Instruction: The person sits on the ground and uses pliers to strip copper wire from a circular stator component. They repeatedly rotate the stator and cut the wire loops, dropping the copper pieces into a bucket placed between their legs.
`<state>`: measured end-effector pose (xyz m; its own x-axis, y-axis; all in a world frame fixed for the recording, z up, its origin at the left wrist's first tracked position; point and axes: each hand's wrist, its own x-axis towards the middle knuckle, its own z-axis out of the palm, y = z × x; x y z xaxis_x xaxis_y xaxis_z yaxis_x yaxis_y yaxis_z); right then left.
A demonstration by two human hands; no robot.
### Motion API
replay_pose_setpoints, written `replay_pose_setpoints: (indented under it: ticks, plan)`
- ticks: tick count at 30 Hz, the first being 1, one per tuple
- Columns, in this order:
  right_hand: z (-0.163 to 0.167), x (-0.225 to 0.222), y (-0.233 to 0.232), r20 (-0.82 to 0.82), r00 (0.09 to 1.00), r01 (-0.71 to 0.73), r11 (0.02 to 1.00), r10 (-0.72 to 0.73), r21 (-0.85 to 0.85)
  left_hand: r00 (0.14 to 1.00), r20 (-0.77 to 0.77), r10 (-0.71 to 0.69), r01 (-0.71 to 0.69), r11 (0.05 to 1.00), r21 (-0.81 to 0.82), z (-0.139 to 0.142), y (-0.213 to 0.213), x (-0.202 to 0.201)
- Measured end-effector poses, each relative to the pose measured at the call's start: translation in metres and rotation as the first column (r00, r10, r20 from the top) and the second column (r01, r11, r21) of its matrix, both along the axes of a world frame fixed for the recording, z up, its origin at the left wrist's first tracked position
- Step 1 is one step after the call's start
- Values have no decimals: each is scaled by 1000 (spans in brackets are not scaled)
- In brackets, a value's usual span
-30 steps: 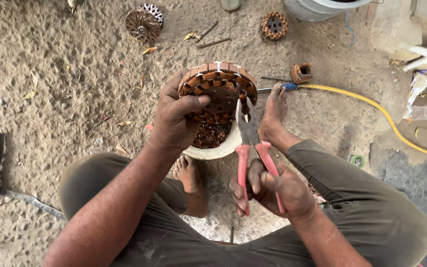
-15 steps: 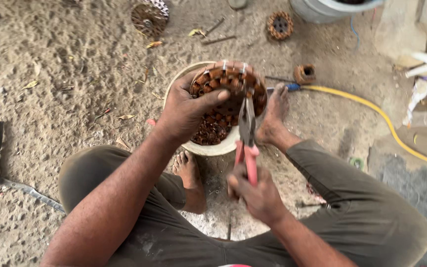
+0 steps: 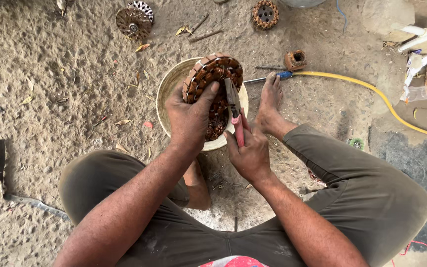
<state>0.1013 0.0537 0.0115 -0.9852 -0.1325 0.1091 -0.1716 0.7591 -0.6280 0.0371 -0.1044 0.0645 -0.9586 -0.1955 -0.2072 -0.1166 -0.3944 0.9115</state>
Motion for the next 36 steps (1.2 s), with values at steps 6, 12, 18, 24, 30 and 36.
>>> replay_pose_setpoints:
  ticks: [6,12,18,24,30,36]
  plan:
    - [2,3,17,191,982,-12,1000,17,-28,1000,4,19,-18,971,-238,8,-21,-12]
    - [10,4,26,52,999,-22,943,6,332,993,103,53,-41,992,-121,-4,-31,-25]
    - [7,-2,26,-30,997,77,857,-72,509,994,109,25,17,929,-369,-12,-24,-22]
    - [1,4,32,-30,997,77,823,-73,563,995,93,42,27,773,-634,-18,-19,-23]
    - [-2,6,31,6,998,43,831,-56,555,958,280,58,156,714,-682,-28,-14,-25]
    - [0,6,30,-11,999,36,802,-36,596,999,-41,18,-44,591,-806,-46,-14,-18]
